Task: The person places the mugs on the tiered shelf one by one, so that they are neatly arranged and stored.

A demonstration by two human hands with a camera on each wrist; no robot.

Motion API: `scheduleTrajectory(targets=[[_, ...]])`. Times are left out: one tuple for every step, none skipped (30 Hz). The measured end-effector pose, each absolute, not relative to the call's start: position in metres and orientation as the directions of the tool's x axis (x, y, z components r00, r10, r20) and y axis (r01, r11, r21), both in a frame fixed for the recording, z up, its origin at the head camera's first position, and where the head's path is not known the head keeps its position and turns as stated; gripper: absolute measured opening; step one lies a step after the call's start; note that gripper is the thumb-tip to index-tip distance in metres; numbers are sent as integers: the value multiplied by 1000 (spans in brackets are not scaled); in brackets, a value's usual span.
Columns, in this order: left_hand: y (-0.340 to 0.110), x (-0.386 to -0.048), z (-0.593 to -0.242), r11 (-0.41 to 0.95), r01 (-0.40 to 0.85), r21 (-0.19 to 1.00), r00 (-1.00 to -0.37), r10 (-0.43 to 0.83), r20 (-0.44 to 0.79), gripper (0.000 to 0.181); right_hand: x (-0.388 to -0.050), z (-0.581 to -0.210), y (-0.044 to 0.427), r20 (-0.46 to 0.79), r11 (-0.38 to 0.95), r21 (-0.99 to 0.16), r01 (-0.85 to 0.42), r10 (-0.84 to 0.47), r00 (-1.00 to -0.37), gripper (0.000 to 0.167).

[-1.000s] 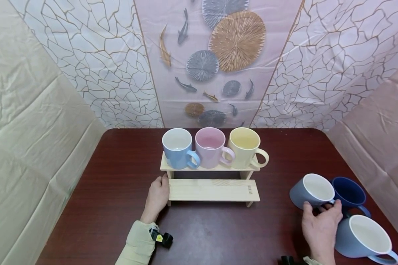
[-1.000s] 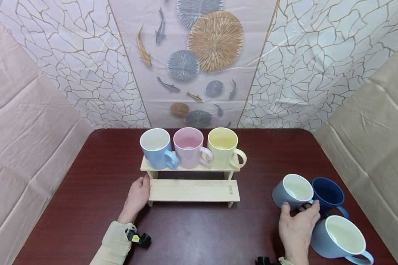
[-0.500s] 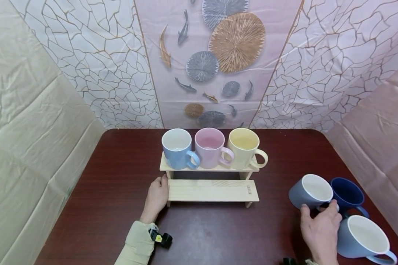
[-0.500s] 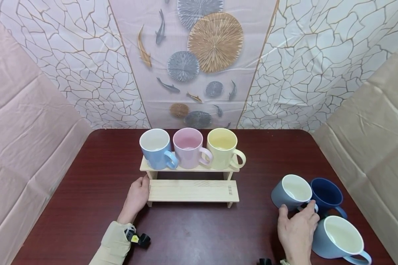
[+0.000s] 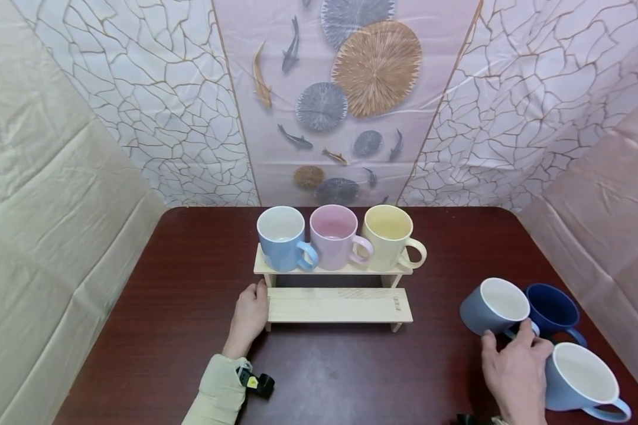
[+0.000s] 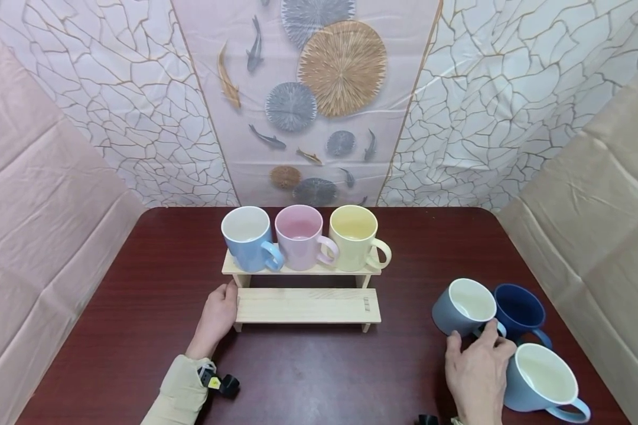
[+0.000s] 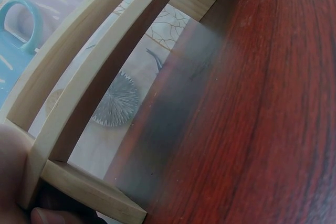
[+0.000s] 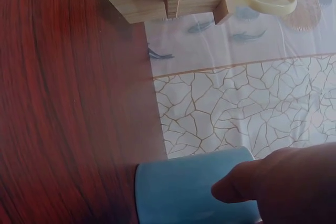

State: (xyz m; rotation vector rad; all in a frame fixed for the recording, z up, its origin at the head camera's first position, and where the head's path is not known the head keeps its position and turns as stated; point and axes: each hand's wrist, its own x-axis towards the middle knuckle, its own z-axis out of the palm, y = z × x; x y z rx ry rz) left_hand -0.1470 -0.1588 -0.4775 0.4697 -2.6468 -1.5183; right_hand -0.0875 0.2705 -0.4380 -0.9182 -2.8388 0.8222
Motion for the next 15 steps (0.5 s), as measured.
scheduleTrajectory(targets=[[-159, -147, -477, 470, -236, 851, -952, -288, -105, 42, -87, -438, 270, -110, 690, -494, 528, 553, -826, 83], [-160, -147, -477, 468, -236, 852, -952, -286, -107, 42, -87, -438, 270, -108, 698, -487, 526, 550, -829, 83], [-161, -147, -478, 468, -235, 852, -953, -285, -106, 42, -87, -438, 269, -106, 703, -480, 525, 548, -830, 83], [-161, -146, -478, 468, -234, 852, -953, -285, -106, 42, -87, -438, 269, -106, 706, -473, 527, 548, -830, 83], [-162, -146, -479, 468, -234, 852, -953, -286, -105, 42, -86, -437, 269, -108, 709, -465, 529, 548, -829, 82], [-162, -146, -479, 468, -234, 852, -952, -286, -104, 42, -86, -437, 269, -105, 714, -460, 528, 547, -830, 82], [-162, -146, -479, 468, -235, 852, -952, -289, -104, 42, -86, -437, 269, -99, 717, -459, 524, 545, -833, 82], [-162, -146, -479, 468, -236, 851, -951, -292, -103, 42, -86, -437, 269, -97, 720, -459, 521, 543, -834, 82], [-162, -146, -479, 468, -238, 851, -950, -294, -104, 42, -85, -437, 269, -94, 722, -460, 518, 540, -836, 82], [-161, -147, -479, 466, -238, 852, -950, -293, -104, 42, -84, -437, 269, -92, 723, -463, 513, 537, -839, 82], [-161, -147, -479, 465, -239, 853, -950, -293, -106, 42, -82, -437, 270, -96, 722, -466, 512, 534, -840, 82], [-161, -147, -479, 462, -238, 854, -951, -290, -108, 42, -80, -437, 270, -92, 719, -475, 508, 533, -841, 81], [-160, -147, -479, 461, -238, 855, -951, -288, -110, 42, -79, -438, 270, -94, 714, -480, 509, 536, -839, 81], [-160, -147, -480, 459, -237, 856, -952, -284, -111, 42, -77, -438, 270, -105, 706, -481, 519, 542, -834, 81], [-160, -147, -480, 457, -235, 858, -953, -281, -112, 42, -75, -438, 270, -115, 697, -483, 529, 549, -828, 80]])
